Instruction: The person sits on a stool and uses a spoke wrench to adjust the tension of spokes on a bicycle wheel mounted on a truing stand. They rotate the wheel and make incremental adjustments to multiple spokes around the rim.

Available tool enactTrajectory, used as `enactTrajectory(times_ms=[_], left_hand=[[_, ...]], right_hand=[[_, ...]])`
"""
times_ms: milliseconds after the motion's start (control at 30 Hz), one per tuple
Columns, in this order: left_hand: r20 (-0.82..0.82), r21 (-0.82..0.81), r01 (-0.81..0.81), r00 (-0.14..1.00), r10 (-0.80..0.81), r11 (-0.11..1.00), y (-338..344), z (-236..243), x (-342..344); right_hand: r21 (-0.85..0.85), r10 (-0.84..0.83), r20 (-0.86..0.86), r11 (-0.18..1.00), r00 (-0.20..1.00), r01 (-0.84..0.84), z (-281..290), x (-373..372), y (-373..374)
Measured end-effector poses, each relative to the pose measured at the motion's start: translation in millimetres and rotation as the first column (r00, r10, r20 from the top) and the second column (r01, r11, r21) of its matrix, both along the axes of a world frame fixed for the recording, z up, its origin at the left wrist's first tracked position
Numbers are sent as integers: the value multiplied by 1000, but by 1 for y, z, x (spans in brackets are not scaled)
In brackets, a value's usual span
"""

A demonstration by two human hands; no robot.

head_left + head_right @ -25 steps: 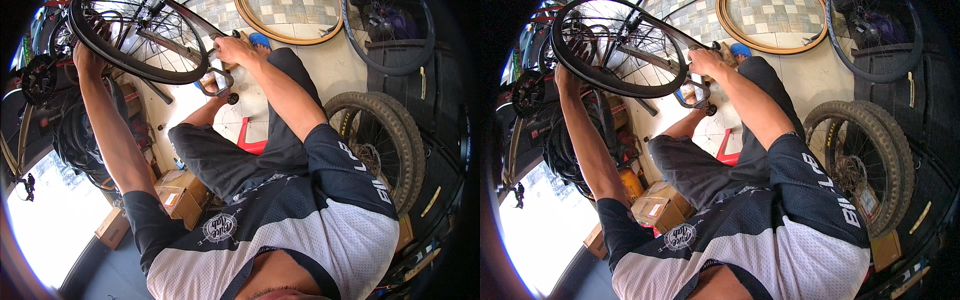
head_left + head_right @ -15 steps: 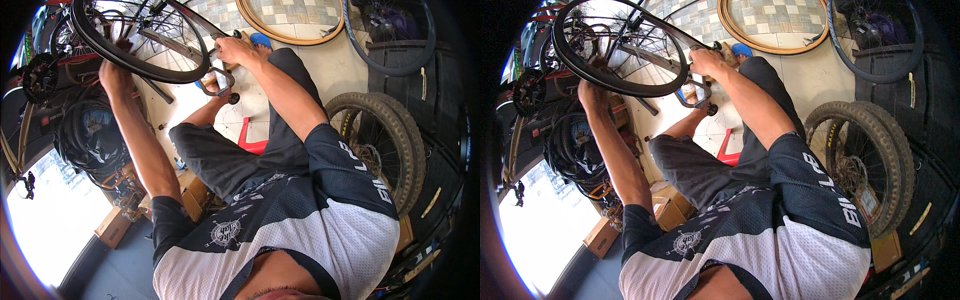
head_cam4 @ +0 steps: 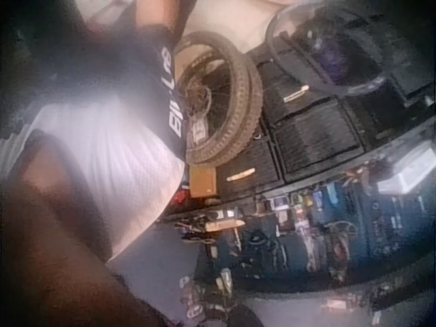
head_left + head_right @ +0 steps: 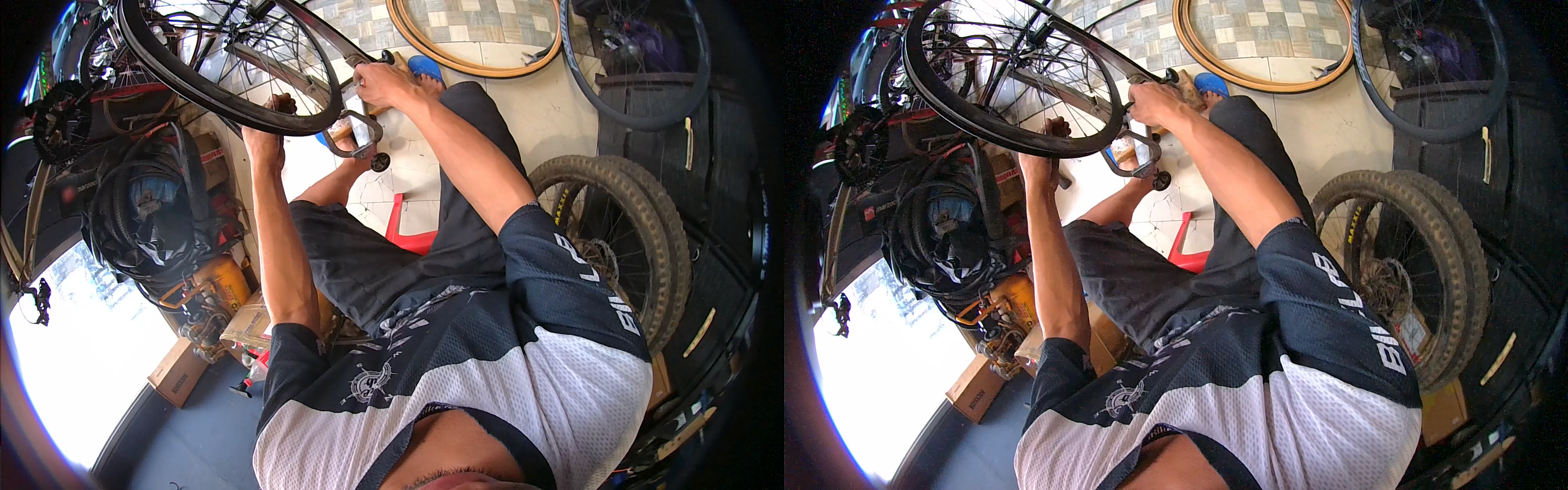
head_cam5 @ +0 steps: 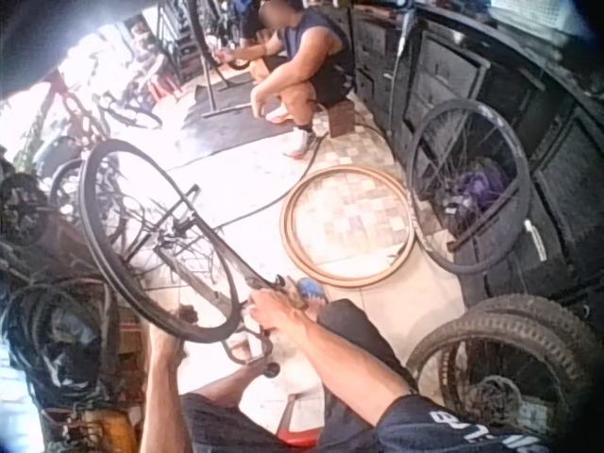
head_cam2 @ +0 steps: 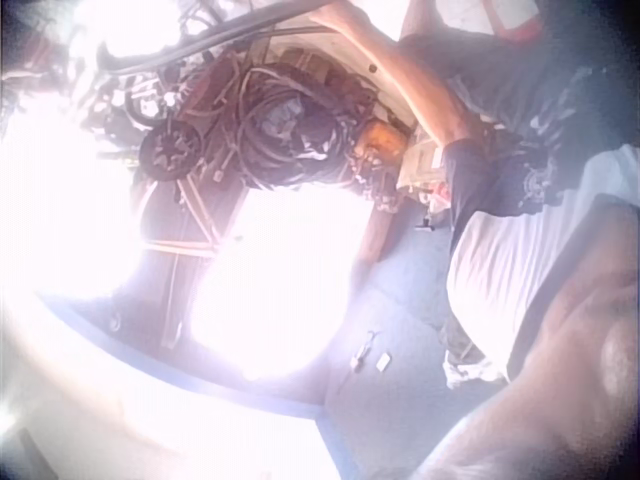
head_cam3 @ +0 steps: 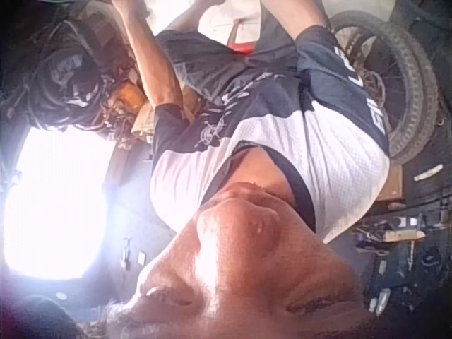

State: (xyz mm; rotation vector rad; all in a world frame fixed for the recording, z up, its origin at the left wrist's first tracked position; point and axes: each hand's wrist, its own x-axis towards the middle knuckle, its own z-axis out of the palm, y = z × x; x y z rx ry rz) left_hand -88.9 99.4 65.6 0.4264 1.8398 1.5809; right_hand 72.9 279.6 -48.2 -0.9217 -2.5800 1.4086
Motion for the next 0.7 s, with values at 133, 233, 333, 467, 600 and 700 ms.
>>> enactTrajectory(times_ms=[133,233,333,467,600,700], left_hand=[[2,7,-10,1000,10,1000,0,2,0],[7,-6,-6,1000,6,1000,2,10,1],[-8,-7,-29,1000,29,1000,1,17,3],[-14,-29,-36,999,36,999,4,20,2],[20,6,-46,999,46,999,4,11,0],[41,13,-50,998,49,999,3,0,-1]], right_hand=[[-21,6,8,1000,1000,-5,-2,0,1],[-5,15,6,1000,1000,-15,-6,-1,3],[-2,19,15,1000,1000,-19,1,0,-1],[25,26,45,999,999,-28,-2,-2,0],[24,34,37,999,999,-35,-3,-1,0],[19,29,17,999,999,-29,-3,-1,-1]])
